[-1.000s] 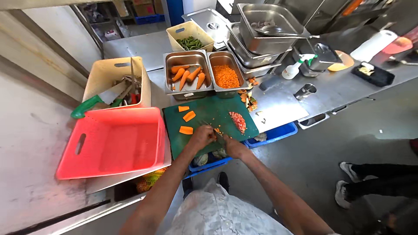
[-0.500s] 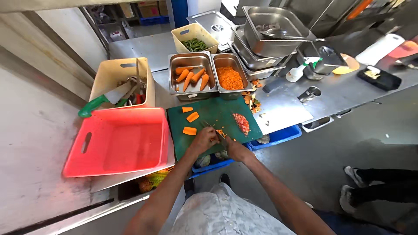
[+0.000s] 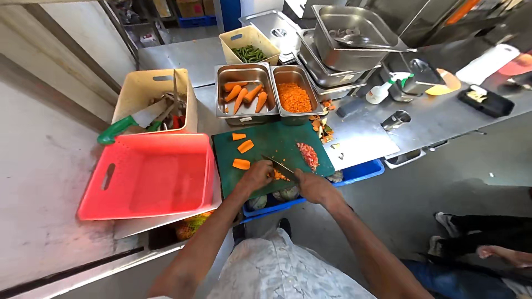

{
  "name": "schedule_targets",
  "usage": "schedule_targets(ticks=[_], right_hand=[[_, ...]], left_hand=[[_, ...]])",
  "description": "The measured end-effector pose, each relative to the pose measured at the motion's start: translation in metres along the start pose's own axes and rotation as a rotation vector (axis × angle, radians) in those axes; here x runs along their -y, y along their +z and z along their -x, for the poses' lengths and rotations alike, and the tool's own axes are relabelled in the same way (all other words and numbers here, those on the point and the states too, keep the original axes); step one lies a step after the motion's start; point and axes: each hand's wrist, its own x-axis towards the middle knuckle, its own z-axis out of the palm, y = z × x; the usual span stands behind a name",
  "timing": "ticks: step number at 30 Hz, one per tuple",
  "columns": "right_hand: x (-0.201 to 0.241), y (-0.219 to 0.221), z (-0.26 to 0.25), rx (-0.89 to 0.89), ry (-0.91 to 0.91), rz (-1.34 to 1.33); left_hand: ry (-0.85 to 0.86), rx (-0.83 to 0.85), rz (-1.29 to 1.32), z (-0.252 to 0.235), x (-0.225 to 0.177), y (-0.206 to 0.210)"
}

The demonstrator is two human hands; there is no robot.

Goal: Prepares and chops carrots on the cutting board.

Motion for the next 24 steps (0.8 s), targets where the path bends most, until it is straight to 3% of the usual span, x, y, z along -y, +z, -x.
schedule_targets(ticks=[6, 11, 16, 22, 24], right_hand=[[0.006, 0.039, -0.046, -0.027, -0.032, -0.113], [-0.005, -0.001, -0.011, 0.042, -0.044, -0.018], [0.008, 0.042, -0.038, 0.005, -0.034, -0.151], [-0.007, 0.004, -0.014, 0.036, -0.068, -0.035], [-0.002, 0.017, -0.015, 0.044, -0.046, -0.088]], left_hand=[[0.008, -0.043, -0.001, -0.001, 0.003, 0.005], [-0.007, -0.069, 0.022, 0.002, 0.004, 0.008], [-0.015, -0.107, 0.069, 0.005, 0.0, 0.008], [-0.004, -0.124, 0.061, 0.008, 0.001, 0.009], [-0.01, -0.133, 0.073, 0.012, -0.002, 0.009]])
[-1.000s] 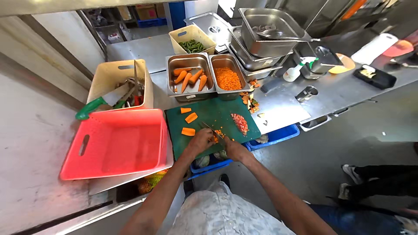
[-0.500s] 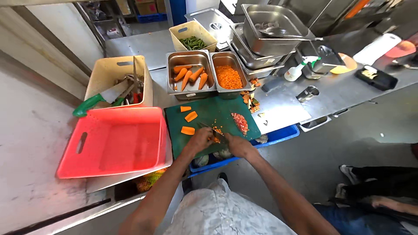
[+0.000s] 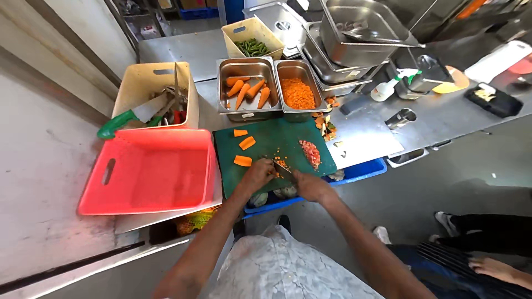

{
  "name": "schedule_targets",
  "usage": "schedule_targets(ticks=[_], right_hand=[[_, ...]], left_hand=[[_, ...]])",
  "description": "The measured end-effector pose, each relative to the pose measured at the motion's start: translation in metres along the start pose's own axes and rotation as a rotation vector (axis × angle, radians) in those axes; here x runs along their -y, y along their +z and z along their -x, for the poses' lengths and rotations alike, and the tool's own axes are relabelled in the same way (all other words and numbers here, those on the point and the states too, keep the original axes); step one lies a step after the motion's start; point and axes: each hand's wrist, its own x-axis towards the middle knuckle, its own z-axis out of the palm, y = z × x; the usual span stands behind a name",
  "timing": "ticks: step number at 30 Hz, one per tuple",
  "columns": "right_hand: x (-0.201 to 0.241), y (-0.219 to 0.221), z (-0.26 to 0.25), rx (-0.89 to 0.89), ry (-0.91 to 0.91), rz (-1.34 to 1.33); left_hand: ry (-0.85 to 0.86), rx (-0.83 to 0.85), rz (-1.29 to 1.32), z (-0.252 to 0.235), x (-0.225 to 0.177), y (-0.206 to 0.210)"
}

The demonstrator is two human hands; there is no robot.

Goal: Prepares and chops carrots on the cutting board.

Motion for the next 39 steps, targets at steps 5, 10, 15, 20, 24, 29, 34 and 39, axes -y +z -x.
schedule_targets(ticks=[5, 10, 15, 20, 24, 29, 34, 39], right_hand=[[0.009, 0.036, -0.024, -0.039, -0.003, -0.089], [0.009, 0.033, -0.022, -0.045, 0.013, -0.108], [0.009, 0.022, -0.014, -0.062, -0.01, -0.053], [0.012, -0.007, 0.015, -0.009, 0.025, 0.05], [0.012, 0.033, -0.021, -0.051, 0.003, -0.114], [0.011, 0.016, -0.011, -0.053, -0.026, -0.043], [0.009, 0.012, 0.0, -0.017, -0.013, -0.056], [0.006, 0.041, -0.023, -0.042, -0.03, -0.153]], left_hand=[[0.034, -0.048, 0.003, 0.007, 0.008, 0.005], [0.06, -0.093, -0.017, 0.011, 0.015, 0.001], [0.084, -0.02, -0.06, 0.004, 0.015, 0.0], [0.044, 0.041, -0.049, 0.002, 0.007, -0.006], [0.075, -0.021, 0.009, 0.005, 0.011, -0.002], [0.102, -0.032, 0.014, 0.006, 0.017, -0.002], [0.098, -0.066, 0.012, 0.011, 0.013, 0.001], [0.128, -0.098, -0.031, 0.015, 0.02, 0.009]])
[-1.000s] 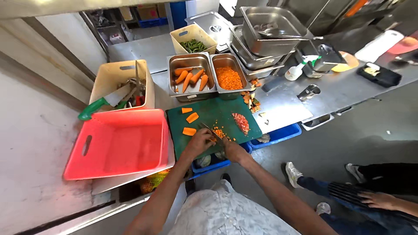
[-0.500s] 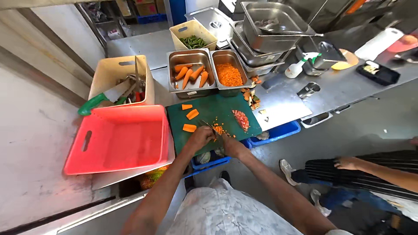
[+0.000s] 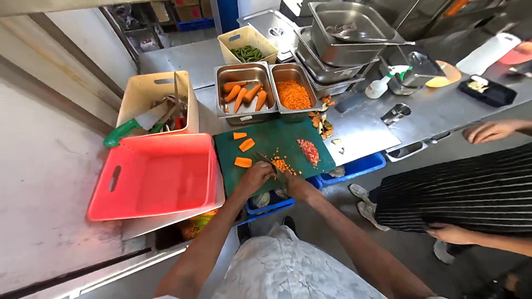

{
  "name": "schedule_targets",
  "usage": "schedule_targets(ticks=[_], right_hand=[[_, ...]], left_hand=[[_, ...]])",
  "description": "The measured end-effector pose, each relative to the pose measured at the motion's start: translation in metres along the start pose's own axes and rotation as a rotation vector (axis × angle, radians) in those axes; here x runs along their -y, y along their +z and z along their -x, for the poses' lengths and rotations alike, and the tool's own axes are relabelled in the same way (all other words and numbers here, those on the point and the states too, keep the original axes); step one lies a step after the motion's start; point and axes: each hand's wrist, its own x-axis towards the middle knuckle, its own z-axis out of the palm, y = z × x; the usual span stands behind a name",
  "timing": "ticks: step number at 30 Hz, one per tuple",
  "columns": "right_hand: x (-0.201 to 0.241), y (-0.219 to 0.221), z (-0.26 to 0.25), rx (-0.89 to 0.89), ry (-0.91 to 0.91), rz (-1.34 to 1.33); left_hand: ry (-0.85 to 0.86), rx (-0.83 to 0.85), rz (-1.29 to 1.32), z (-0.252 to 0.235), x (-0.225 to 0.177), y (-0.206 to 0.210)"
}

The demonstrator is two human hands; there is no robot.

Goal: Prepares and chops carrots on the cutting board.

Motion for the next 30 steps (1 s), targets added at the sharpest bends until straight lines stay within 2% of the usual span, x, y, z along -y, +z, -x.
schedule_targets(ticks=[4, 9, 16, 19, 23, 26, 30], right_hand=[[0.001, -0.011, 0.011, -0.096, -0.005, 0.077], [0.005, -0.027, 0.027, -0.255, -0.05, 0.078], [-0.042, -0.053, 0.059, -0.289, -0.013, 0.117], [-0.072, -0.053, 0.078, -0.316, 0.008, 0.058], [-0.117, -0.023, 0.095, -0.441, -0.037, -0.12], [-0.139, 0.011, 0.103, -0.573, -0.058, -0.33], [-0.143, 0.046, 0.101, -0.677, -0.012, -0.528]], left_hand=[[0.035, -0.129, -0.085, -0.006, -0.011, -0.001], [0.104, 0.072, -0.201, -0.043, -0.03, 0.009], [-0.025, 0.186, -0.116, -0.048, -0.019, 0.01], [-0.071, 0.125, 0.003, -0.039, -0.01, 0.011], [-0.134, -0.064, 0.112, -0.021, -0.004, 0.017], [-0.273, -0.19, 0.006, -0.017, -0.014, 0.033], [-0.518, -0.085, -0.255, -0.032, -0.044, 0.063]])
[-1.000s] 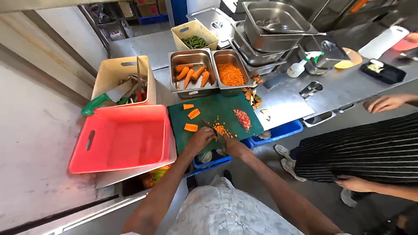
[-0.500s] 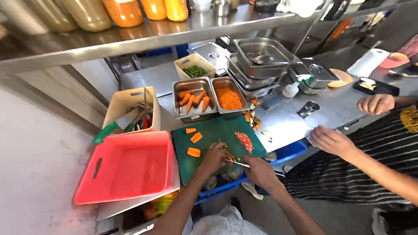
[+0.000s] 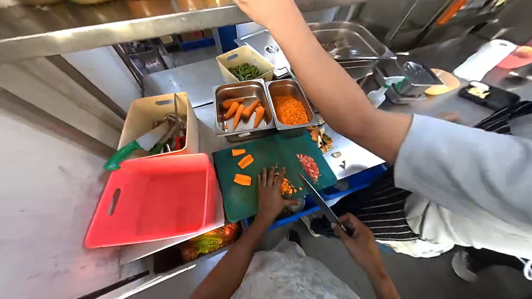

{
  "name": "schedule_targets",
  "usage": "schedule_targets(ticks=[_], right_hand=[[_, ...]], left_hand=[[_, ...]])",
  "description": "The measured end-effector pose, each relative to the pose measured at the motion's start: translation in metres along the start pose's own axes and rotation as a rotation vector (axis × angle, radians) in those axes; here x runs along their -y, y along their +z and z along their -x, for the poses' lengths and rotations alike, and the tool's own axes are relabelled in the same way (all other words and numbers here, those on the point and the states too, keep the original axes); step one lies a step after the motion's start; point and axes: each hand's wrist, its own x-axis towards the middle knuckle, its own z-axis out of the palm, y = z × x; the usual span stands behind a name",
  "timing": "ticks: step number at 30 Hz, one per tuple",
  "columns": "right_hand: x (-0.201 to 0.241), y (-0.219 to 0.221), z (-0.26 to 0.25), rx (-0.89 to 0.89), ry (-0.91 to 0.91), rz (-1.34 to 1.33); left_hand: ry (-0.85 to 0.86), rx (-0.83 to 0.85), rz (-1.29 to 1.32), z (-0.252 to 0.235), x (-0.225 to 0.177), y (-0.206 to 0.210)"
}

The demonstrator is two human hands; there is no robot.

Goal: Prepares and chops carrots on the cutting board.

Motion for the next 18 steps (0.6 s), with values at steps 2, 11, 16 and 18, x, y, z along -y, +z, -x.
schedule_targets(ticks=[2, 11, 16, 18], right_hand=[[0.001, 0.008, 0.002, -0.034, 0.032, -0.056], [0.02, 0.027, -0.014, -0.054, 0.084, -0.211], [0.026, 0.039, -0.003, -0.015, 0.112, -0.226], [0.046, 0.038, -0.002, 0.015, 0.099, -0.215]], left_hand=[[-0.082, 0.012, -0.006, -0.009, -0.017, 0.007], [-0.161, -0.221, 0.113, -0.042, -0.021, 0.026], [-0.197, -0.29, 0.405, -0.038, -0.009, 0.006], [-0.165, -0.34, 0.389, -0.038, 0.004, -0.017]])
